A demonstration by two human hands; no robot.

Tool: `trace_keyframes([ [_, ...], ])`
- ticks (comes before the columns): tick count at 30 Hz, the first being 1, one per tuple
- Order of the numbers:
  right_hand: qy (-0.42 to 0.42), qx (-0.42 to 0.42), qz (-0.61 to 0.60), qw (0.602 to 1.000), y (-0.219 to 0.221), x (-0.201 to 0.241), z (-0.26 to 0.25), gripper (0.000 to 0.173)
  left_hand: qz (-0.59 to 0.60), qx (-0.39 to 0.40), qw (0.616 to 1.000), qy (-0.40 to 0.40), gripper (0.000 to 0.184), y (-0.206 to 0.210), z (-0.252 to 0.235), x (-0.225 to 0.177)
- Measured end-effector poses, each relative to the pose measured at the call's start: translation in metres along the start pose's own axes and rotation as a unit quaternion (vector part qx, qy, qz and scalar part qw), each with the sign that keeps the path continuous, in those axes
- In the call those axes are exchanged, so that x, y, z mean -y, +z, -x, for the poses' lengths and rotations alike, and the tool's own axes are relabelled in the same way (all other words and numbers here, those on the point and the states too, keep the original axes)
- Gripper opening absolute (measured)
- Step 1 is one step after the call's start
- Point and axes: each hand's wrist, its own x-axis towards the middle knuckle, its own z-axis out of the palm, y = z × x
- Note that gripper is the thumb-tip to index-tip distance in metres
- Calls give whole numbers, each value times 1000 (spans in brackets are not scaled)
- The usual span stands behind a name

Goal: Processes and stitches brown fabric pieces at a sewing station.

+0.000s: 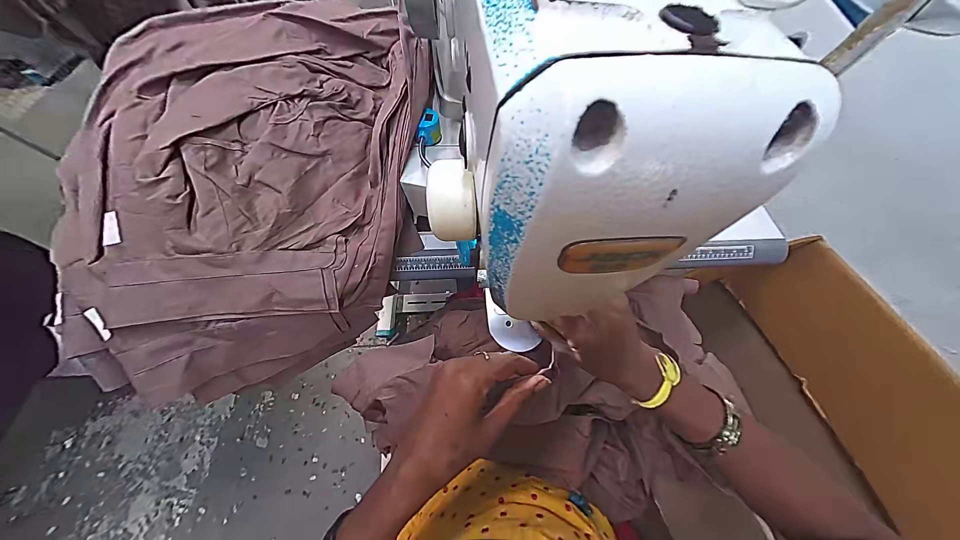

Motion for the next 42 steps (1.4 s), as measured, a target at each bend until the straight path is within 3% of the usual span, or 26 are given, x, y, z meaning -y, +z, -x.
trace_keyframes([
  [4, -35, 7, -19, 999, 4, -4, -1, 18, 11, -6, 1000, 2, 28, -5, 4, 2],
  [7, 48, 72, -37, 996, 0, 2, -14, 21, 2, 0, 1000, 2, 28, -3, 1, 1],
  [9, 93, 72, -101, 988, -2, 5, -9, 20, 2, -9, 1000, 10, 28, -4, 2, -2],
  [10, 113, 62, -175, 976, -2, 5, -2, 22, 13, -18, 1000, 13, 28, -10, 3, -2],
  [12, 152, 104, -369, 911, -8, 10, 10, 33, 39, -43, 998, -15, 27, -32, 4, 4],
  [13, 169, 124, -407, 889, -12, 11, 17, 32, 37, -58, 997, -42, 27, -48, 7, 12],
  [16, 270, 111, -332, 897, -9, -5, 26, 32, -10, -100, 984, -144, 22, -88, 19, 49],
  [18, 320, 110, -298, 893, 0, -12, 19, 32, -39, -110, 972, -204, 22, -92, 24, 69],
  [22, 411, 151, -304, 846, 5, -4, -7, 31, -56, -132, 960, -240, 23, -91, 30, 80],
  [26, 383, 152, -342, 845, -5, -15, -1, 19, -38, -137, 965, -220, 22, -89, 28, 77],
  [30, 391, 130, -298, 861, -6, -29, 21, 22, -69, -129, 968, -201, 25, -83, 8, 69],
  [35, 371, 136, -130, 910, -24, -45, 42, 35, -99, -108, 972, -184, 27, -78, -3, 74],
  [38, 410, 213, 10, 887, -46, -84, 69, 40, -193, -103, 959, -177, 36, -67, 1, 77],
  [40, 436, 218, 78, 870, -54, -94, 72, 32, -228, -89, 960, -133, 38, -52, -3, 75],
  [42, 399, 171, 103, 895, -47, -88, 64, 21, -181, -48, 977, -102, 45, -36, -10, 71],
])
